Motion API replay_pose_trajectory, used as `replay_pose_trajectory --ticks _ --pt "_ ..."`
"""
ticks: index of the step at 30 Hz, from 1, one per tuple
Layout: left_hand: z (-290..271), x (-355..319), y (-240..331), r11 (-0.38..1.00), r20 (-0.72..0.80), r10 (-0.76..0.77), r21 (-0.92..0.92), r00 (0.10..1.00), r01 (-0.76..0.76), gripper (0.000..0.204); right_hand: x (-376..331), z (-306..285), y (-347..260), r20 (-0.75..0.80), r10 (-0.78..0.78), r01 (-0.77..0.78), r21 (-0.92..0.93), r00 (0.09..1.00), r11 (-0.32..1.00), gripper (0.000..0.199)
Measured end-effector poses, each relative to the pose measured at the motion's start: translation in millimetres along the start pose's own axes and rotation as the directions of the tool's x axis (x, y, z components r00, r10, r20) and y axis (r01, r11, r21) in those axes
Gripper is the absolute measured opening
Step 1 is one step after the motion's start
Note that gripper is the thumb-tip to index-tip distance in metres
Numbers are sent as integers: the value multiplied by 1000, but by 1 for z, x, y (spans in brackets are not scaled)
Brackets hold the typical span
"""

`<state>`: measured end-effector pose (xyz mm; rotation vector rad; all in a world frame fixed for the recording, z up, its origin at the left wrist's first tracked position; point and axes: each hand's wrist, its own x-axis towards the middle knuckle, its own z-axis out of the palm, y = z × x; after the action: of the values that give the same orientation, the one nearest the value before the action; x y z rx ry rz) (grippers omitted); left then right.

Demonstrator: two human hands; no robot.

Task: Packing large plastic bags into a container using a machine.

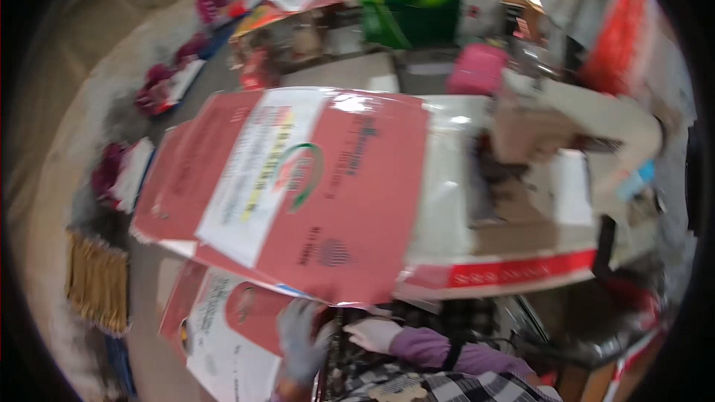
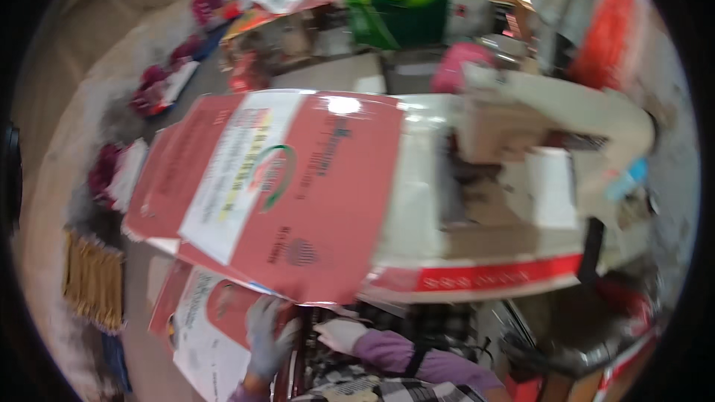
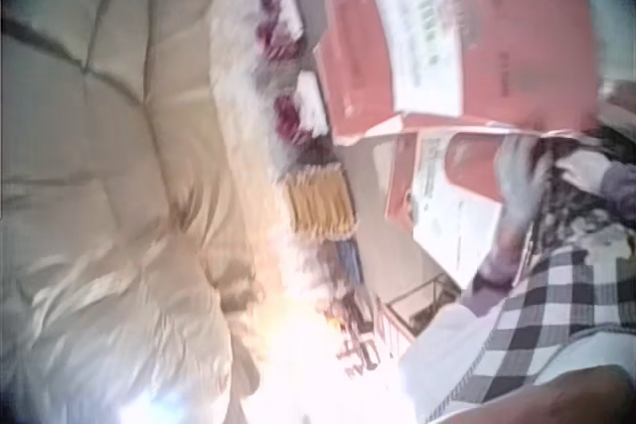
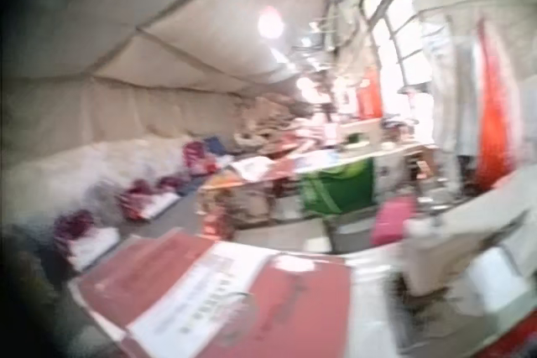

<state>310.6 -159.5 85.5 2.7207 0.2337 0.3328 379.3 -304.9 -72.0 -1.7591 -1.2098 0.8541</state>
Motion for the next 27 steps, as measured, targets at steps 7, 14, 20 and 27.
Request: replay_pose_trajectory --ticks 7,14,20,27 --pt "155 145 72 980 434 197 -93 879 -174 34 -99 -130 -53 -125 7 -24 -141 992 990 21" --pt "133 139 66 750 311 140 -653 940 105 12 -95 -195 -12 -776 247 -79 248 580 965 29" --pt "108 149 72 839 -69 271 -471 960 -271 11 -68 -186 -16 -753 198 -263 34 627 964 22" --pt "68 143 59 617 -4 -143 -782 990 86 9 -91 -174 -19 -913 88 -582 -177 398 794 21"
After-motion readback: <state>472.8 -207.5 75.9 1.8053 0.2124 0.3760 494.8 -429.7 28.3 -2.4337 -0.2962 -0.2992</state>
